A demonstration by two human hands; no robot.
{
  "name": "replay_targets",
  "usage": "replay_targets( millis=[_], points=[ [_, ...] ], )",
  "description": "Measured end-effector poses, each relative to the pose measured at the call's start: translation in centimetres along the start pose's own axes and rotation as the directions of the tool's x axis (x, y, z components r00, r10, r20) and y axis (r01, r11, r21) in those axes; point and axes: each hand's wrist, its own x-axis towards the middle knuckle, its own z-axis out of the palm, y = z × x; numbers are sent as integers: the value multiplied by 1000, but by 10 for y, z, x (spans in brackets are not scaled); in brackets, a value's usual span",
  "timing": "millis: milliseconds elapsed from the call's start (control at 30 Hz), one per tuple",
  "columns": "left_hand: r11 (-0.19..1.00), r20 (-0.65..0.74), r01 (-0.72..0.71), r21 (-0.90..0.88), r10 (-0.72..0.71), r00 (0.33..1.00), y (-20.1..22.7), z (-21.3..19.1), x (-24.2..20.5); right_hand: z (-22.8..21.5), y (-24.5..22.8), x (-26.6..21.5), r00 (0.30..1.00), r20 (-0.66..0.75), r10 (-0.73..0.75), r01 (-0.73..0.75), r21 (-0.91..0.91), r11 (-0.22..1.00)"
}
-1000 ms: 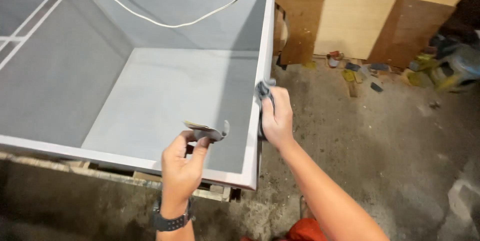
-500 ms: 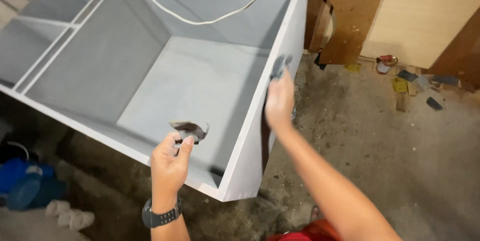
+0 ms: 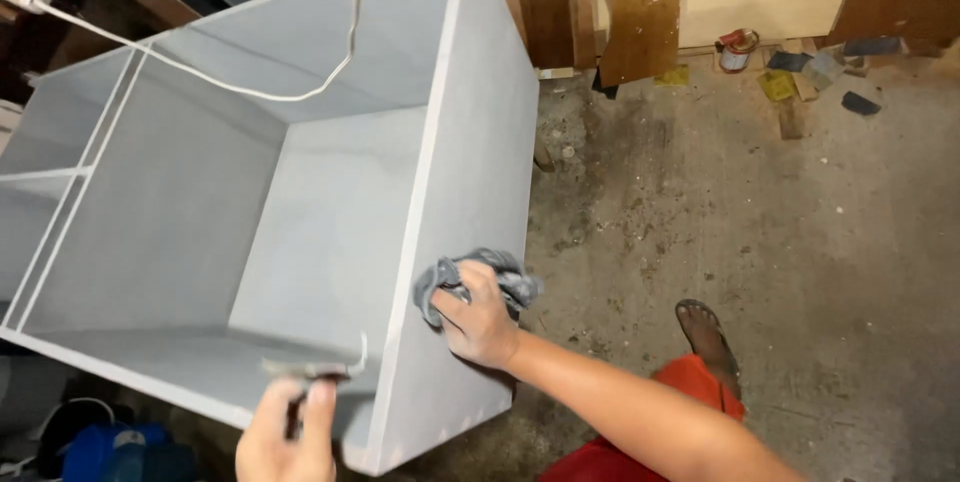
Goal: Sanding the edges and surfaces of a white cabinet frame using sandpaper and a sanding block.
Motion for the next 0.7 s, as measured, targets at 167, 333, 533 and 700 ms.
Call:
replay_targets(
  millis=[167, 333, 533, 700],
  points=[
    [949, 232, -162, -272, 228, 946, -104, 55, 50, 17, 100, 41, 989, -92, 119, -125, -61, 990],
    [942, -48, -147, -301, 139, 989, -45, 93, 28, 21, 232, 104, 971, -123, 204, -215, -86, 973],
    [886, -98, -5, -464, -45, 994, -46, 128, 52, 15, 374, 181, 958, -229, 170, -211, -167, 963],
    [774, -42, 146, -616, -217, 975, 32, 109, 46, 29, 470, 198, 939, -238, 248, -303, -233, 924]
  ],
)
